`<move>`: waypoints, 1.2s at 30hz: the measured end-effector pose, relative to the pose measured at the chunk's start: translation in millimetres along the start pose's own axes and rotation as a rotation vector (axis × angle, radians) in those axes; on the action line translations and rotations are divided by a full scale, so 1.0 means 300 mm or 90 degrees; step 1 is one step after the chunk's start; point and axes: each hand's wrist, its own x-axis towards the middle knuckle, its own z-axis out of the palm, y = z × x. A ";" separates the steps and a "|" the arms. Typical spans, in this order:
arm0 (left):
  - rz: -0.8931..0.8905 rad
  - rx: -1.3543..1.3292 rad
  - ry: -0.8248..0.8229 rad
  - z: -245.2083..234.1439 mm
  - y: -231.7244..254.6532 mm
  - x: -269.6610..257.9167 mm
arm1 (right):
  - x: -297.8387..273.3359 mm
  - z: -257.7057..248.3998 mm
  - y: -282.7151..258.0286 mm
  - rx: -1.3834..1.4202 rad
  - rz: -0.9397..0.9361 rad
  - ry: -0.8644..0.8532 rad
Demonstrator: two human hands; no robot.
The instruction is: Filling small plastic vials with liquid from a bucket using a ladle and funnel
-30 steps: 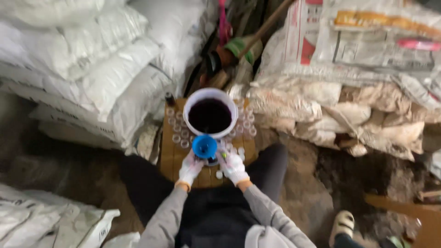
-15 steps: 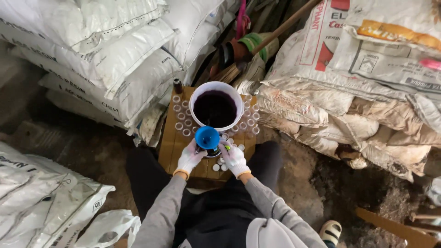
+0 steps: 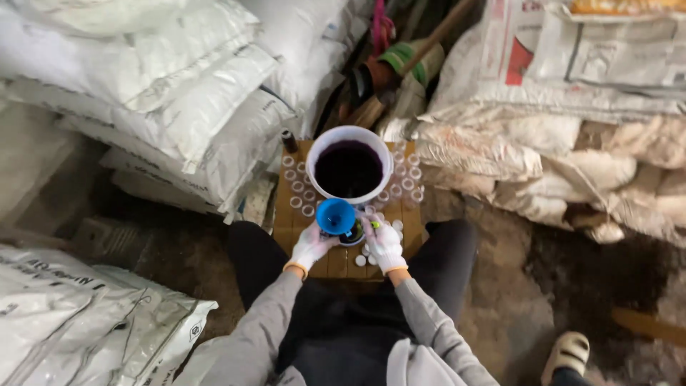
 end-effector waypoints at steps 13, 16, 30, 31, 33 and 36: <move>0.072 0.025 -0.028 -0.034 0.020 0.004 | -0.053 -0.008 0.001 0.017 -0.016 0.029; 0.064 0.017 -0.032 -0.030 0.019 0.003 | -0.068 -0.023 -0.024 0.004 -0.002 -0.003; -0.073 -0.147 0.105 0.051 0.033 -0.031 | -0.088 -0.106 -0.073 0.148 0.042 -0.003; -0.072 -0.150 0.105 0.074 0.003 -0.032 | -0.107 -0.114 -0.075 0.145 0.041 -0.003; -0.024 -0.138 0.126 0.101 -0.043 -0.006 | -0.118 -0.135 -0.096 0.292 0.191 0.061; 0.011 -0.213 0.136 0.078 -0.037 -0.031 | -0.075 -0.066 -0.015 0.476 0.205 0.163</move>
